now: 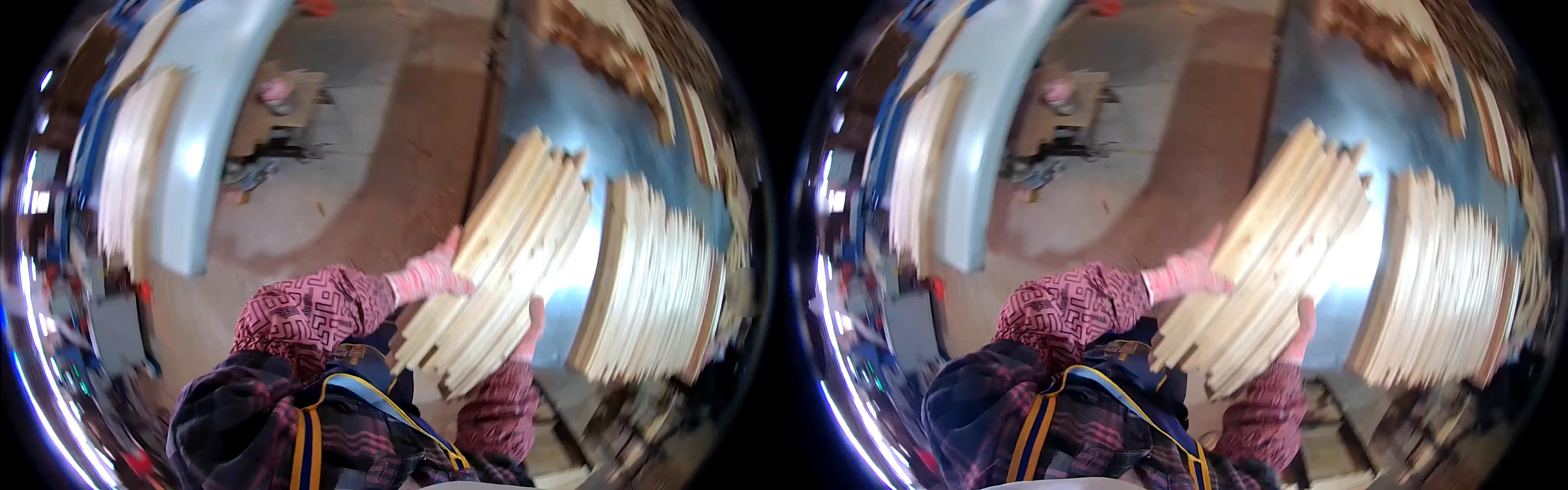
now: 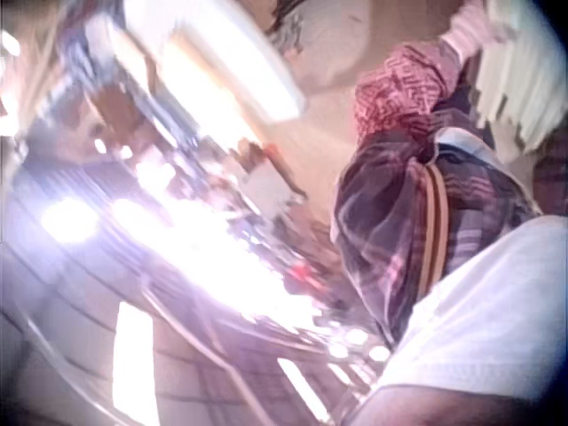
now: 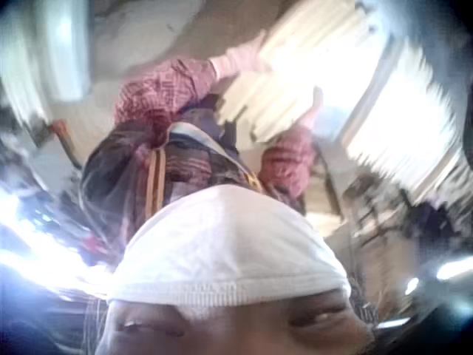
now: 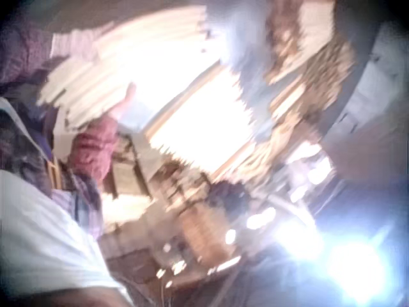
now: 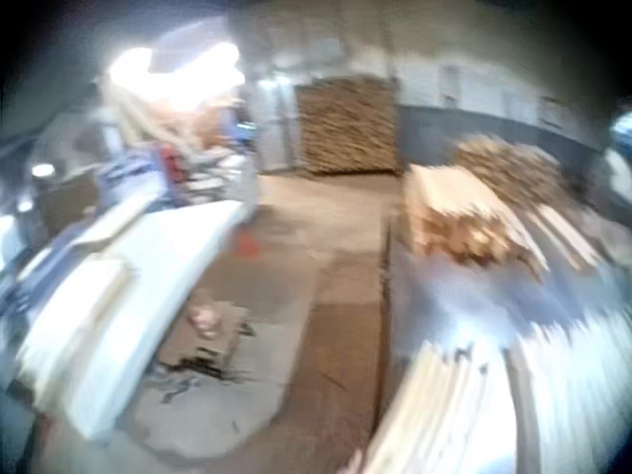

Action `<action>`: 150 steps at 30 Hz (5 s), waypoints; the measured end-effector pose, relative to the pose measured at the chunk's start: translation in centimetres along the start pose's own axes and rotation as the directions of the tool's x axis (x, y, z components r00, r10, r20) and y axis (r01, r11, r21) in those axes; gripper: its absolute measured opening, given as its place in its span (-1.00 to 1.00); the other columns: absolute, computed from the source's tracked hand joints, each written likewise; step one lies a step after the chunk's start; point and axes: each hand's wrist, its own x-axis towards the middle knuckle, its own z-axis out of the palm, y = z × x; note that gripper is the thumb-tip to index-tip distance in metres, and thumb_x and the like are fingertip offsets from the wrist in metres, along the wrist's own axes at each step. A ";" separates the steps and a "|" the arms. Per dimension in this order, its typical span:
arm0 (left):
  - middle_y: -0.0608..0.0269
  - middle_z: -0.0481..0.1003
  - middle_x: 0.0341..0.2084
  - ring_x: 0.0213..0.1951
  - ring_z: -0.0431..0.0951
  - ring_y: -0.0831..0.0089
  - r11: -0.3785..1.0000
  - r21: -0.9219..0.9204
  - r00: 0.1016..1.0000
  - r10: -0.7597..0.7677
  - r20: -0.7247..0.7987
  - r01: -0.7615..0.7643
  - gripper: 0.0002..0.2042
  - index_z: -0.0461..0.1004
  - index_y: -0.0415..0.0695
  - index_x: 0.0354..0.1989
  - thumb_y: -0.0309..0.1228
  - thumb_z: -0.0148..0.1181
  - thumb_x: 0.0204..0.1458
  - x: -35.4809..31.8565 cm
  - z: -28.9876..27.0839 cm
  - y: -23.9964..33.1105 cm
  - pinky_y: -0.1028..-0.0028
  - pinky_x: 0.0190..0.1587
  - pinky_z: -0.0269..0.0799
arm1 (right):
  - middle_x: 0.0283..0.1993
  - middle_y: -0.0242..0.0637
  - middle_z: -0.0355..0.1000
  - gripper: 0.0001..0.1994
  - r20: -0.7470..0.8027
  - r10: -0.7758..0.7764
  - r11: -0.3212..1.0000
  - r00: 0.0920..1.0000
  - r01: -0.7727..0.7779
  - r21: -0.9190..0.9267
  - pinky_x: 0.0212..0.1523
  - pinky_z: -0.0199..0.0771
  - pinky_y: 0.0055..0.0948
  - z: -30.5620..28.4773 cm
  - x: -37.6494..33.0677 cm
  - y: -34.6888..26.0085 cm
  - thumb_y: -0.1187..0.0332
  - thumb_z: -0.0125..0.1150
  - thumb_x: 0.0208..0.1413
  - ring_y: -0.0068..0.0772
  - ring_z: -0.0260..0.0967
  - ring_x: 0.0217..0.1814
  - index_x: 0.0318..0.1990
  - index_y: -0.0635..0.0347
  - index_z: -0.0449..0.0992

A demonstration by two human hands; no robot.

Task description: The person repeatedly picks up stacks of light-colored wooden planks from a metal table and places them onto a conveyor belt. The person wears pink gloves and a plaid shirt while handling the planks in a workshop environment.

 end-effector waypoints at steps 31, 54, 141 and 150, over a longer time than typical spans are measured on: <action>0.08 0.40 0.14 0.20 0.36 0.20 0.772 0.468 0.032 0.505 -0.862 0.430 -0.37 0.25 -0.07 0.28 -0.31 0.20 -0.05 -57.1 -42.9 -35.2 0.32 0.30 0.20 | 0.00 -0.13 0.48 -0.47 0.352 0.044 0.827 0.935 0.164 -0.538 0.08 0.50 -0.22 42.8 -3.5 29.1 0.06 0.14 0.14 -0.17 0.48 -0.02 0.13 0.28 0.39; 0.06 0.54 -0.13 -0.01 0.54 0.06 0.865 0.106 0.623 -0.262 -0.737 0.490 -0.33 0.22 -0.08 0.09 -0.25 0.37 -0.27 -56.1 -58.1 -39.1 0.17 0.03 0.46 | -0.14 -0.19 0.50 -0.51 0.017 -0.326 0.786 0.945 0.280 -0.551 -0.10 0.57 -0.22 35.8 -4.3 29.2 0.02 0.17 0.10 -0.20 0.50 -0.15 0.02 0.25 0.45; 0.11 0.27 0.26 0.26 0.21 0.09 0.358 0.163 0.145 0.076 -0.987 0.920 -0.29 0.26 -0.08 0.28 0.23 -0.21 0.15 -61.0 -83.8 -48.5 0.15 0.23 0.21 | -0.13 -0.09 0.54 -0.40 0.218 -0.475 0.149 0.853 0.322 -0.935 0.02 0.38 -0.29 50.1 -1.3 39.7 -0.18 0.18 0.00 -0.13 0.46 -0.05 -0.02 0.17 0.55; -0.08 0.05 0.36 0.38 -0.02 -0.04 0.568 0.766 0.288 0.712 -0.640 0.299 -0.28 0.11 -0.06 0.38 -0.08 0.20 0.06 -45.8 -63.1 -35.7 0.14 0.39 -0.08 | -0.37 -0.04 0.51 -0.51 0.300 -0.572 0.474 0.763 0.606 -0.639 -0.21 0.41 -0.25 49.3 -2.0 41.5 -0.14 0.23 0.04 -0.15 0.43 -0.32 -0.27 0.18 0.59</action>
